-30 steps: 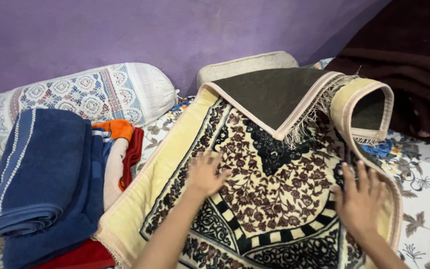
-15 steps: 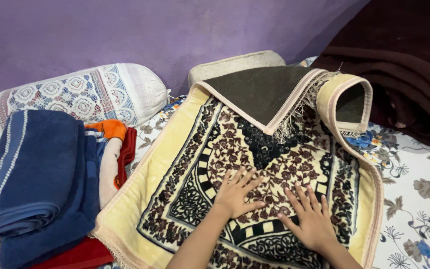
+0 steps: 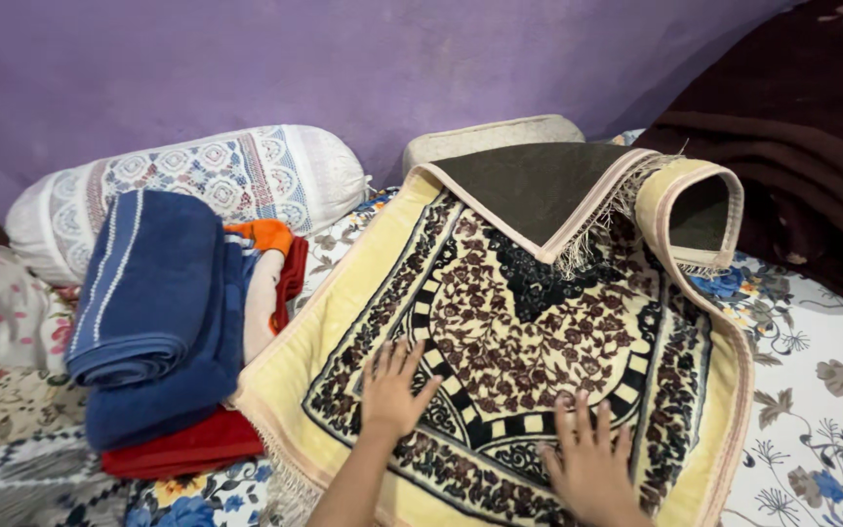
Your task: The person unfolds a patterned prayer mat on a bed, smooths it out, and then rolls it tightly from one end to the other. The person finishes by placing the rolled mat upright next to a stack of folded towels.
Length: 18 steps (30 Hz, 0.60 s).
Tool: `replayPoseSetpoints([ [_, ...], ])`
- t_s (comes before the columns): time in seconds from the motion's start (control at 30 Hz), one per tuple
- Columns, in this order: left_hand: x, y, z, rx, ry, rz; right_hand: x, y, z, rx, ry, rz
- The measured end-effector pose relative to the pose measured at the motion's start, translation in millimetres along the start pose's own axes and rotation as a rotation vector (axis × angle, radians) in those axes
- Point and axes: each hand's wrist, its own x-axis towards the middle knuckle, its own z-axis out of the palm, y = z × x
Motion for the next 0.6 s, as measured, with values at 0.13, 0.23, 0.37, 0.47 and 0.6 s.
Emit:
replayPoseSetpoints([
  [0.13,-21.4,-30.5,-2.0,0.024,-0.040,-0.215,-43.1,-14.1,42.9,0.144,0.484,-0.335],
  [0.23,-44.8,-51.5,7.0,-0.033,0.117,-0.385,-66.6,-16.8,77.4,0.074,0.146,-0.364],
  [0.37,-70.6,-49.6,15.4,-0.118,0.550,-0.462,-87.4,-22.1,98.3,0.054,0.926,-0.479],
  [0.47,-81.2,-36.8,11.7,-0.221,0.584,-0.620,-104.9,-28.9,92.4,0.089,1.055,-0.403],
  [0.6,-97.5,-31.4,4.6,-0.463,0.640,-0.834,-111.7,-26.4,69.2,0.078,1.122,-0.336],
])
